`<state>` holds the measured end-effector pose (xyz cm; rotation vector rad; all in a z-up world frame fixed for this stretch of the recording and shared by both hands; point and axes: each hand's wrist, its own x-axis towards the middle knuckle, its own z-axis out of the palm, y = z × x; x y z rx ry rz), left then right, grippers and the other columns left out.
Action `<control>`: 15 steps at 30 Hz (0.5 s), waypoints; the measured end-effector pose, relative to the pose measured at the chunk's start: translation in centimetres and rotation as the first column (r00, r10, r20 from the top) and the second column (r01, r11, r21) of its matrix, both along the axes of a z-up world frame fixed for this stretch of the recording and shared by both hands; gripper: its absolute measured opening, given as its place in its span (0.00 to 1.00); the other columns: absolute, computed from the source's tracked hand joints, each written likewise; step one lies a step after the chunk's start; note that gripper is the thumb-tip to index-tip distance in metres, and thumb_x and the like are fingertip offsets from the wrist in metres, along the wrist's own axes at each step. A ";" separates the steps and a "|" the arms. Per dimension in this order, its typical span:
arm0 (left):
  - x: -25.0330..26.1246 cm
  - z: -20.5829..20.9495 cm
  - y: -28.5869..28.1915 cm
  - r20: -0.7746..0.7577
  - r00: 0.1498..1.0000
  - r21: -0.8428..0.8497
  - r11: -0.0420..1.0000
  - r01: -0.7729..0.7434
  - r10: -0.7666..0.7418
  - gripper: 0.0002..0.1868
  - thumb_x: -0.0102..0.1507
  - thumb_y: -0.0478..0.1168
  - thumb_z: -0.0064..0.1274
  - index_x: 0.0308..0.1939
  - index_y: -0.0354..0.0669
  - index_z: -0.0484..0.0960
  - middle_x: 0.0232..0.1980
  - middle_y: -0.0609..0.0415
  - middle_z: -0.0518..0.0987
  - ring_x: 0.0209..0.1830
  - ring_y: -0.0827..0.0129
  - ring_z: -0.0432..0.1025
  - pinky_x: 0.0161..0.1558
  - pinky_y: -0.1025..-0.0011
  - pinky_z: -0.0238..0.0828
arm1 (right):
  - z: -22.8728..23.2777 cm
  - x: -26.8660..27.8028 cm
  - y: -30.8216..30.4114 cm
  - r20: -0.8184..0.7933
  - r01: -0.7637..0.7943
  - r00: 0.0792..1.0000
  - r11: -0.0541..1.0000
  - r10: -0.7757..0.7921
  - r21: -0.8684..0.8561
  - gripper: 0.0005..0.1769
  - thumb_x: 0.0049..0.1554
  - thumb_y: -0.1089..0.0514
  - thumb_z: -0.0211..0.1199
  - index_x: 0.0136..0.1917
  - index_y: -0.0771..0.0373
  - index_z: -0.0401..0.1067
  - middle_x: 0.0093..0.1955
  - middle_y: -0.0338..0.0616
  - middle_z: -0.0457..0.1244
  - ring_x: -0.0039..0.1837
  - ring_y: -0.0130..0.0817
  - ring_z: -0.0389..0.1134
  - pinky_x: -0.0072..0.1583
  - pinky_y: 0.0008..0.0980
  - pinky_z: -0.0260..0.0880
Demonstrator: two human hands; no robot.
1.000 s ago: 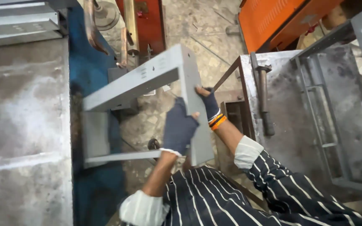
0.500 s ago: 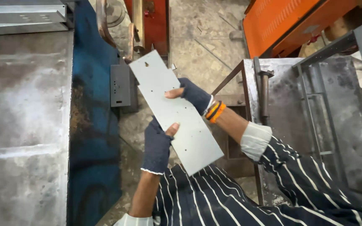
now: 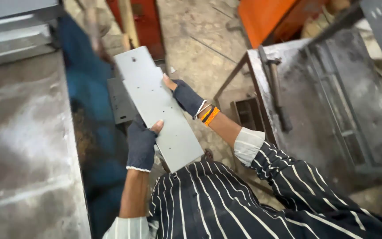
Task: The person picks up a painted sheet-metal panel and aligns it with a matching frame part, then uses a hand tool to punch or fasten the panels together. They hammer the joint, reposition the assembly, work it in a bench-mounted press, and finally lift the joined frame onto the workbench.
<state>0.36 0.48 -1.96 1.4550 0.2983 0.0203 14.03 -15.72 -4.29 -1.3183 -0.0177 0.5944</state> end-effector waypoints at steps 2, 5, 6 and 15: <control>0.4 1.6 -0.7 -0.063 0.998 -0.080 0.997 -0.005 0.000 0.24 0.59 0.31 0.61 0.59 0.32 0.78 0.50 0.49 0.84 0.45 0.66 0.78 0.48 0.69 0.74 | -0.4 0.4 -2.5 0.096 0.094 0.992 0.977 -0.076 -0.189 0.27 0.65 0.40 0.55 0.53 0.66 0.78 0.45 0.47 0.71 0.46 0.31 0.73 0.48 0.32 0.72; 1.1 1.1 -1.8 -0.146 0.988 -0.131 0.989 -0.072 0.053 0.23 0.59 0.32 0.61 0.58 0.31 0.78 0.50 0.49 0.84 0.45 0.64 0.78 0.48 0.67 0.75 | -2.7 0.0 -9.2 0.347 0.310 0.930 0.767 -0.121 -0.562 0.20 0.60 0.46 0.58 0.51 0.65 0.76 0.44 0.51 0.71 0.46 0.41 0.74 0.49 0.38 0.71; 1.5 0.5 -2.1 -0.154 0.981 -0.097 0.986 -0.135 0.119 0.22 0.59 0.32 0.62 0.57 0.30 0.79 0.51 0.48 0.84 0.46 0.64 0.78 0.50 0.68 0.74 | -3.7 0.0 -11.6 0.485 0.427 0.872 0.584 -0.064 -0.691 0.17 0.55 0.50 0.61 0.51 0.63 0.77 0.46 0.50 0.72 0.49 0.44 0.74 0.51 0.40 0.71; 2.1 0.2 -3.9 -0.034 0.989 -0.319 0.936 -0.149 0.146 0.23 0.61 0.31 0.60 0.61 0.32 0.77 0.55 0.50 0.81 0.51 0.64 0.76 0.56 0.67 0.72 | -14.7 -0.8 -28.1 0.517 0.485 0.853 -0.261 -0.069 -0.835 0.24 0.44 0.53 0.71 0.52 0.63 0.73 0.54 0.55 0.66 0.57 0.56 0.68 0.54 0.51 0.69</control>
